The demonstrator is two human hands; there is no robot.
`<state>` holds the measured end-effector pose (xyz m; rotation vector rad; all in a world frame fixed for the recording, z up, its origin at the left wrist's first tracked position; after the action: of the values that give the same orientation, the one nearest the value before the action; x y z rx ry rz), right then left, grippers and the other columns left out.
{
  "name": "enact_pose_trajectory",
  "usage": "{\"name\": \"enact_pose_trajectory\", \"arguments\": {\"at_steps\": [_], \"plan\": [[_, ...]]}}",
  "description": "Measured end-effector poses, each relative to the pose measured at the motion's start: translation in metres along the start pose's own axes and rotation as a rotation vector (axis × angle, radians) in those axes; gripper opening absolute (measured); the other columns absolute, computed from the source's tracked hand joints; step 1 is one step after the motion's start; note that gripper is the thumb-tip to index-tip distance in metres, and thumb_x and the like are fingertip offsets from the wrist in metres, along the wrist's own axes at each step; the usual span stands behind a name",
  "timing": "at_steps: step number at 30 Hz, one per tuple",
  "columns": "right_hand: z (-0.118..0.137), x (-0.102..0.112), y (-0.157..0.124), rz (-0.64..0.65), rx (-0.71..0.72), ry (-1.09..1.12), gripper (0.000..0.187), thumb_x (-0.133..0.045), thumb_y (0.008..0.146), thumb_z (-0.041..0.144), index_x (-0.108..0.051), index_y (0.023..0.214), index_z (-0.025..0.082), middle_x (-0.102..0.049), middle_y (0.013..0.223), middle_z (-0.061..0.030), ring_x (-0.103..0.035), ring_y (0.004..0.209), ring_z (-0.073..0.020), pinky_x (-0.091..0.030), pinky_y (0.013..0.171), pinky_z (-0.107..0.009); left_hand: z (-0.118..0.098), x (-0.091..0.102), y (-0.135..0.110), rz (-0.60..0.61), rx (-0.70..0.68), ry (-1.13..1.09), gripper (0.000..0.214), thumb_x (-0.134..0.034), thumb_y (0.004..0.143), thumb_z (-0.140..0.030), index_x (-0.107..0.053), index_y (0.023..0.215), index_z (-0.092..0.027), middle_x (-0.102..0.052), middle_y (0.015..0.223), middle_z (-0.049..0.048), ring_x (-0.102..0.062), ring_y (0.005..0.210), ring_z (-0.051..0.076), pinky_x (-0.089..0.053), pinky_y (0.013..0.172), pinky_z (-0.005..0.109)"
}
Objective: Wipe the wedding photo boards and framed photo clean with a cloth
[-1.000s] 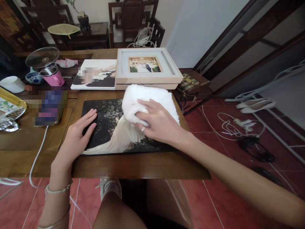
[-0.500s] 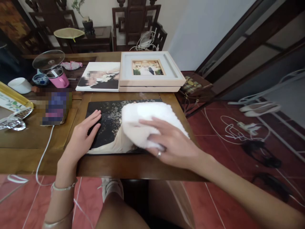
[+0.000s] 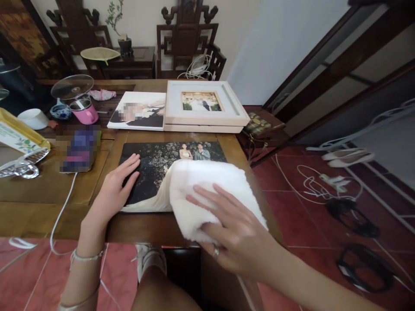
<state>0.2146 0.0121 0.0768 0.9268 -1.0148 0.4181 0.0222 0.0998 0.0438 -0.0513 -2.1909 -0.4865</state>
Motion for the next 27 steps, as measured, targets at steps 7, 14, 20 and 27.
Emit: {"name": "enact_pose_trajectory", "arguments": {"at_steps": [7,14,20,27], "plan": [[-0.05,-0.006,0.019,-0.033,-0.127,-0.013,0.015,-0.056,0.082,0.022,-0.07,0.078,0.021,-0.069,0.116,-0.0116,-0.057,0.118,-0.0296,-0.043,0.102,-0.053,-0.001,0.001,0.0,-0.002,-0.002,0.008,0.04,-0.044,0.095,-0.035,-0.059,0.127,-0.017,-0.054,0.138,0.0084,-0.047,0.131,0.022,-0.036,0.112,0.044],[-0.091,-0.02,0.048,0.002,-0.229,-0.076,0.021,-0.054,0.085,0.025,-0.072,0.085,0.013,-0.07,0.104,-0.0197,-0.054,0.12,-0.0345,-0.041,0.102,-0.056,-0.001,0.0,0.0,-0.002,-0.001,-0.003,0.04,-0.045,0.095,-0.038,-0.059,0.127,-0.018,-0.054,0.139,0.0079,-0.046,0.132,0.024,-0.034,0.113,0.043],[-0.018,-0.026,0.037,0.009,0.024,0.078,0.016,-0.057,0.082,0.022,-0.072,0.083,0.017,-0.064,0.123,-0.0148,-0.048,0.127,-0.0345,-0.031,0.107,-0.061,-0.001,0.0,0.001,0.001,-0.005,0.016,0.041,-0.044,0.095,-0.037,-0.059,0.127,-0.016,-0.055,0.138,0.0094,-0.048,0.13,0.023,-0.036,0.111,0.043],[0.001,-0.024,0.029,0.061,0.142,0.168,0.016,-0.056,0.083,0.025,-0.07,0.09,0.019,-0.063,0.126,-0.0111,-0.049,0.127,-0.0259,-0.034,0.11,-0.051,0.001,0.0,0.001,0.013,0.01,0.013,0.042,-0.043,0.095,-0.036,-0.058,0.129,-0.016,-0.053,0.14,0.0091,-0.047,0.131,0.023,-0.036,0.112,0.044]]}}
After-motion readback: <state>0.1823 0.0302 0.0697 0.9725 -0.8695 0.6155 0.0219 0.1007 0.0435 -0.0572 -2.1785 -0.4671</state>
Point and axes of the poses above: each hand's wrist, its own y-axis towards the middle knuckle, its own x-axis out of the back of the hand, z = x × y, the point moved 10 cm from there along y, towards the middle knuckle
